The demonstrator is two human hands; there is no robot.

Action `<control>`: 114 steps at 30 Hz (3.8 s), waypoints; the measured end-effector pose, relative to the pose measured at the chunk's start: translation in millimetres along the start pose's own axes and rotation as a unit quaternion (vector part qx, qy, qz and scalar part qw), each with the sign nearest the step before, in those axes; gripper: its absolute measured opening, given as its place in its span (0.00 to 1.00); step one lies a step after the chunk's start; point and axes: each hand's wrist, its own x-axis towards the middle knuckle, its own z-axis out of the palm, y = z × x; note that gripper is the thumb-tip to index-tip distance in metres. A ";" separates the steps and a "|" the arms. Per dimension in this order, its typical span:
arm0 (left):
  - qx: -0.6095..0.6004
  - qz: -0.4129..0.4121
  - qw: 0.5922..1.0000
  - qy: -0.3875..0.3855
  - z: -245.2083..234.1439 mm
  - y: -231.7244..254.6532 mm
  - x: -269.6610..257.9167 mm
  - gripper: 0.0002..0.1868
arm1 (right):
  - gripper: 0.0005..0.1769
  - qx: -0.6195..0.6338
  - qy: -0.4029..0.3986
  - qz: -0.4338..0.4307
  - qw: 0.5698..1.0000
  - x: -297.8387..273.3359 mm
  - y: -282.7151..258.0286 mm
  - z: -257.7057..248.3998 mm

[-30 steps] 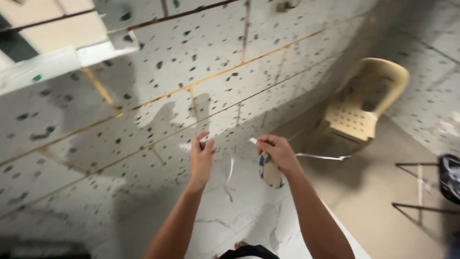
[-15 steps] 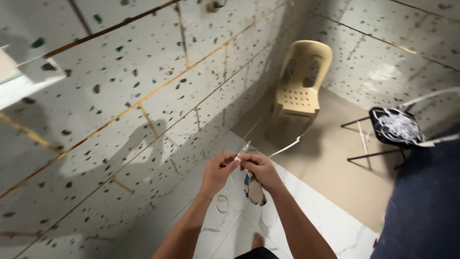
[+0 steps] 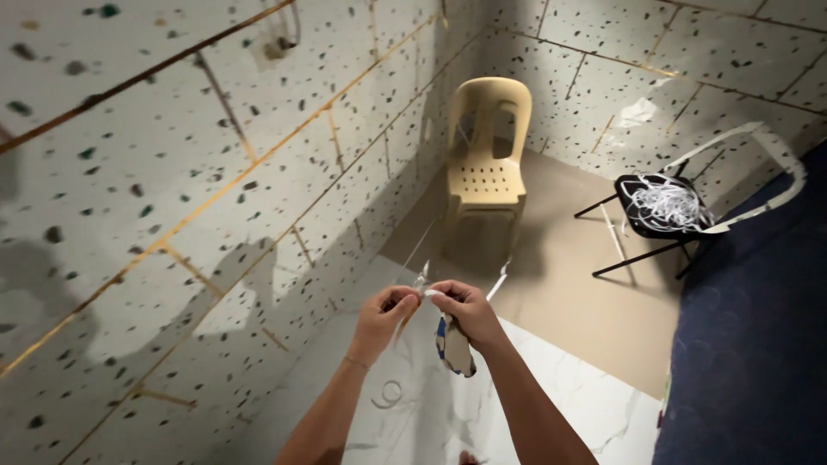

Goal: Applying decorative gold tape to the joints of wall and ceiling panels.

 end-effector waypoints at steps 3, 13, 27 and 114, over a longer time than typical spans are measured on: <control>-0.020 0.022 0.998 -0.057 26.3 -2.8 21.9 0.11 | 0.11 0.009 0.014 -0.014 1.000 5.4 -11.3 -37.2; 0.042 0.086 0.993 -0.070 135.7 -22.5 78.4 0.11 | 0.12 -0.054 0.058 0.002 0.997 1.9 -49.0 -141.0; -0.002 0.123 0.988 -0.093 182.0 -57.4 108.8 0.04 | 0.10 0.025 0.090 0.024 0.995 9.0 -31.0 -215.4; 0.102 0.047 0.956 -0.270 790.0 -125.4 816.0 0.13 | 0.27 -0.271 0.499 -0.103 0.817 284.1 -304.8 -946.1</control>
